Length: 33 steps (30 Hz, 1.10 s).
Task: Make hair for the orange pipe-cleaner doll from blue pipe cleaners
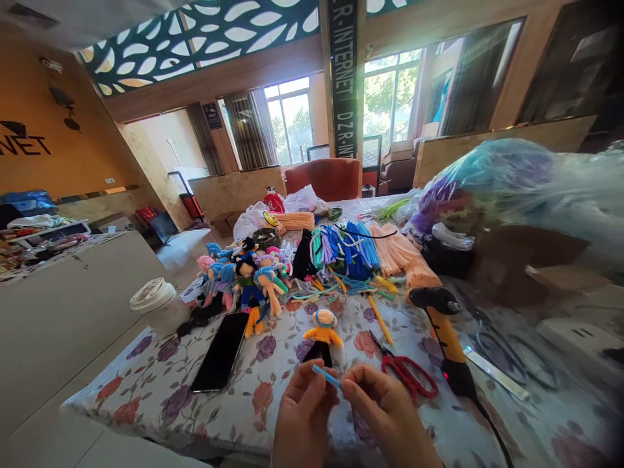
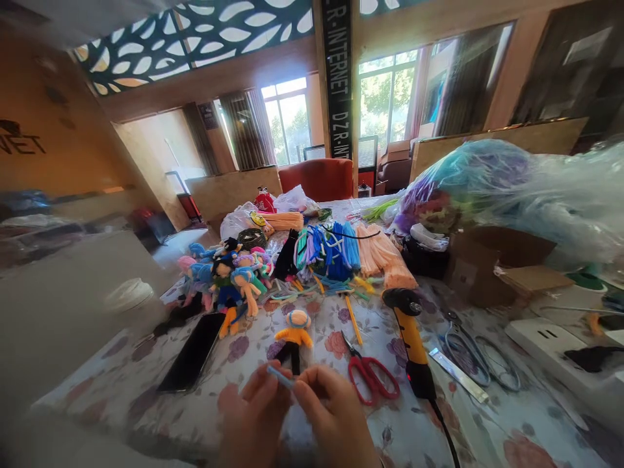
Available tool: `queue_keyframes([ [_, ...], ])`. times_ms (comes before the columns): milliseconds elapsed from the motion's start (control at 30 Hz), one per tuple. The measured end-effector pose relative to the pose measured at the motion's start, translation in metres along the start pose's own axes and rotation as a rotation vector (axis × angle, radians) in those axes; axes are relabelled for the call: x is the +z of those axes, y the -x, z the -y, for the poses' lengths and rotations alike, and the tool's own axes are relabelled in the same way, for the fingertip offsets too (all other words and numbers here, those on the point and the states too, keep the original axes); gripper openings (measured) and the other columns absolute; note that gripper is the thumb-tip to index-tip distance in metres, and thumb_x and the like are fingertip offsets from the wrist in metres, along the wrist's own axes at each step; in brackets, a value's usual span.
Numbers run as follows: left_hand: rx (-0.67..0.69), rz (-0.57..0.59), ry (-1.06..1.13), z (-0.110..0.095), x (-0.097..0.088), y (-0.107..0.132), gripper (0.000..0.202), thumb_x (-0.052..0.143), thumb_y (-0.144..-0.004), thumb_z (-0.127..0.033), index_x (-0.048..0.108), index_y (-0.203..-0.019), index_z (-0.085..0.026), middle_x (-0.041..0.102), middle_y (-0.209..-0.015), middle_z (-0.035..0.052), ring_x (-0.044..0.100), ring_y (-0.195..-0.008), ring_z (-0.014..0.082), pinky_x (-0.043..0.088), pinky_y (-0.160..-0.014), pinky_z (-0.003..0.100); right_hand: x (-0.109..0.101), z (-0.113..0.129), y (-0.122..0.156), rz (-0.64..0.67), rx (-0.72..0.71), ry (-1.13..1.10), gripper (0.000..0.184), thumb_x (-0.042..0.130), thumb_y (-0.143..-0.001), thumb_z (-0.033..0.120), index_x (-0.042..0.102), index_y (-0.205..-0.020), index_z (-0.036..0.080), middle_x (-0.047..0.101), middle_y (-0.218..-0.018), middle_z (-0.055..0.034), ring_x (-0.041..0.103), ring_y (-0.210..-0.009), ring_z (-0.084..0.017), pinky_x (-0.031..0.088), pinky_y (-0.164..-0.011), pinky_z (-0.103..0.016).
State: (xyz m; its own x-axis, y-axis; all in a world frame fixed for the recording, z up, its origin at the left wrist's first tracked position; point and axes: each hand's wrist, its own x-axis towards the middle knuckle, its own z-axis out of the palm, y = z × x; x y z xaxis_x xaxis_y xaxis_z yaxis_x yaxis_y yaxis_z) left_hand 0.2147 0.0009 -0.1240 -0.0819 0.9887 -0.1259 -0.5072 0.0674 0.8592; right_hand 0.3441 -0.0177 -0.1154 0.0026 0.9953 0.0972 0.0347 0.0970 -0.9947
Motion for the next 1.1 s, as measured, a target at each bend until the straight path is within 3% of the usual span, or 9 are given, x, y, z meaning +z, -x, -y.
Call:
queue_keyframes([
  [133, 0.852, 0.189, -0.873, -0.017, -0.023, -0.007, 0.031, 0.066, -0.076, -0.012, 0.07, -0.103, -0.026, 0.073, -0.102, 0.0058, 0.066, -0.093, 0.0217, 0.053, -0.078, 0.033, -0.009, 0.006, 0.0, -0.008, -0.134, 0.378, 0.02, 0.052, -0.087, 0.029, 0.058, -0.071, 0.018, 0.06, -0.07, -0.0012, 0.054, -0.066, -0.015, 0.038, -0.062, -0.026],
  [233, 1.179, 0.326, -1.131, -0.026, -0.032, -0.014, 0.03, 0.064, -0.075, -0.005, 0.072, -0.096, -0.026, 0.074, -0.09, 0.0024, 0.065, -0.087, 0.019, 0.05, -0.082, 0.033, -0.01, 0.015, -0.002, 0.009, -0.211, 0.547, 0.014, 0.055, -0.086, 0.018, 0.059, -0.073, 0.019, 0.062, -0.074, -0.0004, 0.057, -0.068, -0.014, 0.037, -0.063, -0.025],
  [333, 1.335, 0.413, -1.264, -0.027, -0.036, -0.02, 0.027, 0.064, -0.075, -0.005, 0.072, -0.093, -0.023, 0.072, -0.075, 0.0004, 0.064, -0.076, 0.0177, 0.049, -0.075, 0.03, -0.006, 0.023, -0.003, 0.01, -0.29, 0.645, 0.015, 0.057, -0.086, 0.013, 0.058, -0.072, 0.019, 0.063, -0.075, -0.0005, 0.058, -0.069, -0.014, 0.036, -0.062, -0.025],
  [533, 0.983, 0.309, -1.238, -0.023, -0.035, -0.024, 0.021, 0.072, -0.067, -0.009, 0.075, -0.068, -0.03, 0.069, -0.06, 0.0006, 0.061, -0.062, 0.0194, 0.045, -0.068, 0.029, -0.003, 0.028, -0.015, 0.05, -0.25, 0.697, 0.012, 0.06, -0.083, 0.014, 0.063, -0.073, 0.019, 0.067, -0.079, -0.0011, 0.062, -0.072, -0.015, 0.041, -0.063, -0.024],
  [600, 0.794, 0.241, -1.211, -0.028, -0.035, -0.026, 0.018, 0.075, -0.064, -0.011, 0.075, -0.064, -0.03, 0.071, -0.062, 0.002, 0.061, -0.064, 0.0205, 0.044, -0.068, 0.028, -0.016, 0.028, -0.033, 0.035, -0.195, 0.766, 0.006, 0.06, -0.086, 0.023, 0.066, -0.087, 0.022, 0.07, -0.084, -0.0006, 0.065, -0.076, -0.015, 0.043, -0.068, -0.024],
  [667, 0.567, 0.182, -1.117, -0.037, -0.035, -0.028, 0.009, 0.076, -0.065, -0.019, 0.075, -0.064, -0.028, 0.073, -0.066, 0.0037, 0.063, -0.068, 0.0229, 0.045, -0.069, 0.029, -0.034, 0.031, -0.053, -0.07, -0.08, 0.989, 0.022, 0.053, -0.091, 0.03, 0.062, -0.11, 0.022, 0.072, -0.087, -0.0021, 0.067, -0.08, -0.016, 0.044, -0.07, -0.025],
  [800, 0.154, 0.175, -0.833, -0.054, -0.036, -0.033, 0.015, 0.076, -0.068, -0.037, 0.075, -0.068, -0.022, 0.072, -0.066, 0.0039, 0.064, -0.068, 0.0229, 0.048, -0.067, 0.029, -0.064, 0.035, -0.071, -0.116, -0.007, 1.181, 0.015, 0.054, -0.087, 0.021, 0.066, -0.095, 0.016, 0.072, -0.092, -0.0127, 0.066, -0.09, -0.029, 0.043, -0.072, -0.035],
  [933, 0.012, 0.243, -0.512, -0.062, -0.04, -0.039, 0.017, 0.078, -0.066, -0.033, 0.072, -0.072, -0.019, 0.067, -0.064, -0.0005, 0.062, -0.065, 0.0168, 0.048, -0.067, 0.025, -0.073, 0.022, -0.048, -0.024, 0.046, 1.29, 0.009, 0.061, -0.079, 0.017, 0.067, -0.086, 0.017, 0.072, -0.089, -0.0134, 0.067, -0.088, -0.033, 0.044, -0.071, -0.038],
  [1100, -0.062, 0.334, -0.382, -0.075, -0.038, -0.033, 0.019, 0.08, -0.064, -0.03, 0.066, -0.063, -0.017, 0.067, -0.061, 0.0001, 0.061, -0.062, 0.0144, 0.045, -0.064, 0.025, -0.071, -0.018, -0.018, 0.022, 0.036, 1.371, 0.016, 0.046, -0.086, 0.02, 0.062, -0.086, 0.017, 0.068, -0.089, -0.0112, 0.066, -0.082, -0.027, 0.045, -0.069, -0.035],
])
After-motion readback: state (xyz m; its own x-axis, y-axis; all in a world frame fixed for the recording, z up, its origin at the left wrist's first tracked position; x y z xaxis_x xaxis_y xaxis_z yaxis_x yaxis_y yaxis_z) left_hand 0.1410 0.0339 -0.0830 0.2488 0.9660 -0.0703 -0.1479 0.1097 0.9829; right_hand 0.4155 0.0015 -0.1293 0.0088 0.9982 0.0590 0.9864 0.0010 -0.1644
